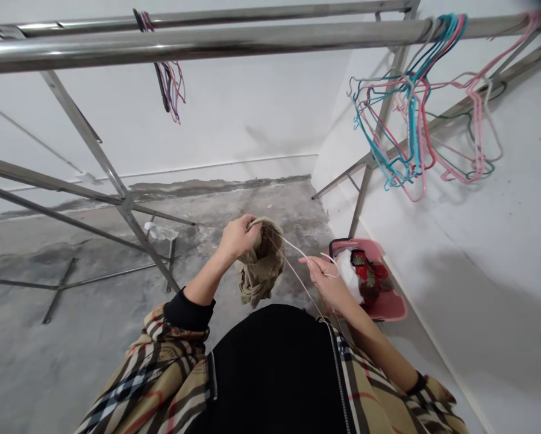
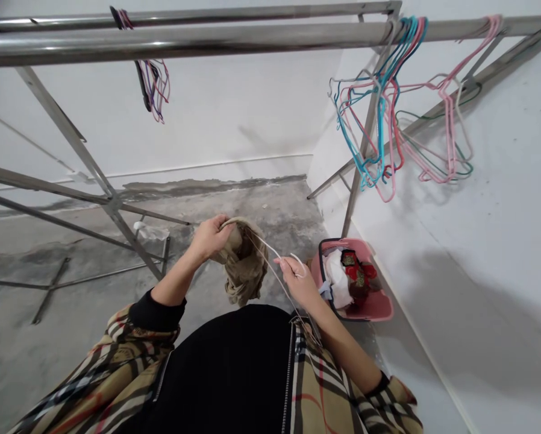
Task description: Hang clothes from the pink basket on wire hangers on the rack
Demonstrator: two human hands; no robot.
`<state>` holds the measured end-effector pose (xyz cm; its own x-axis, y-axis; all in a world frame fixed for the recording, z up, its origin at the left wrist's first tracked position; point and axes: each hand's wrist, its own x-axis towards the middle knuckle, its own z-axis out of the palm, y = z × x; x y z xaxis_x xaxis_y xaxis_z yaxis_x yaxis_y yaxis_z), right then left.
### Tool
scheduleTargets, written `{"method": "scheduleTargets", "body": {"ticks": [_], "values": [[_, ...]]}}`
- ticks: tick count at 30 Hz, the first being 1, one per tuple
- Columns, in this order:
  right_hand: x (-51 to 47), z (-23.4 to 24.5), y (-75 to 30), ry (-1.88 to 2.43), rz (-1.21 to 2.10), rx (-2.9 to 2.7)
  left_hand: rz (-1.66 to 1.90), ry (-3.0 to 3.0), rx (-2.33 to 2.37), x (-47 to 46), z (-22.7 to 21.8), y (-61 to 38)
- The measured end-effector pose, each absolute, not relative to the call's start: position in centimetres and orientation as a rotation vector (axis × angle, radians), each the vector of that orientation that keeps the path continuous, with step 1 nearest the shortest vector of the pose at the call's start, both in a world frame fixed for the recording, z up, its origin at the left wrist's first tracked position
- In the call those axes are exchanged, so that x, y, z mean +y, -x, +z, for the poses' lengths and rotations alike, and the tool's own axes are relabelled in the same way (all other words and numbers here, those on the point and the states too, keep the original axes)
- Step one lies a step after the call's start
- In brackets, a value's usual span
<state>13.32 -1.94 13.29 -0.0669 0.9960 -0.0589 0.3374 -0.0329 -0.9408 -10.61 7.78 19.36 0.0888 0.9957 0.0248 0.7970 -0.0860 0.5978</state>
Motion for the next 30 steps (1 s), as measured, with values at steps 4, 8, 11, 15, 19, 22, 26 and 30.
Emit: {"method": "scheduleTargets", "body": {"ticks": [4, 8, 11, 15, 19, 22, 26, 30], "values": [[-0.8, 12.7, -12.5, 1.362, 1.170, -1.584, 0.611, -2.010, 1.524, 5.7, 19.0, 8.7], [0.9, 10.9, -11.6, 1.229, 1.077, -1.518, 0.412, -2.177, 1.164, 2.5, 19.6, 6.6], [1.5, 9.7, -11.9, 1.201, 0.991, -1.474, 0.172, -2.402, 1.052, 1.3, 20.5, 6.4], [1.6, 10.6, -13.4, 1.228, 0.902, -1.569, 0.339, -2.733, 1.090, 2.6, 22.1, 7.9], [2.2, 13.7, -14.4, 1.185, 0.803, -1.754, 0.604, -3.038, 1.186, 5.0, 23.3, 9.2], [3.0, 15.7, -14.6, 1.133, 0.741, -1.813, 0.444, -3.086, 1.157, 5.9, 23.4, 9.6], [2.4, 16.2, -14.8, 1.205, 0.382, -1.535, 0.500, -2.980, 1.366, 5.6, 23.2, 10.3], [0.2, 13.3, -14.5, 1.395, 0.114, -1.222, 0.664, -2.786, 1.663, 4.7, 23.3, 11.0]]}}
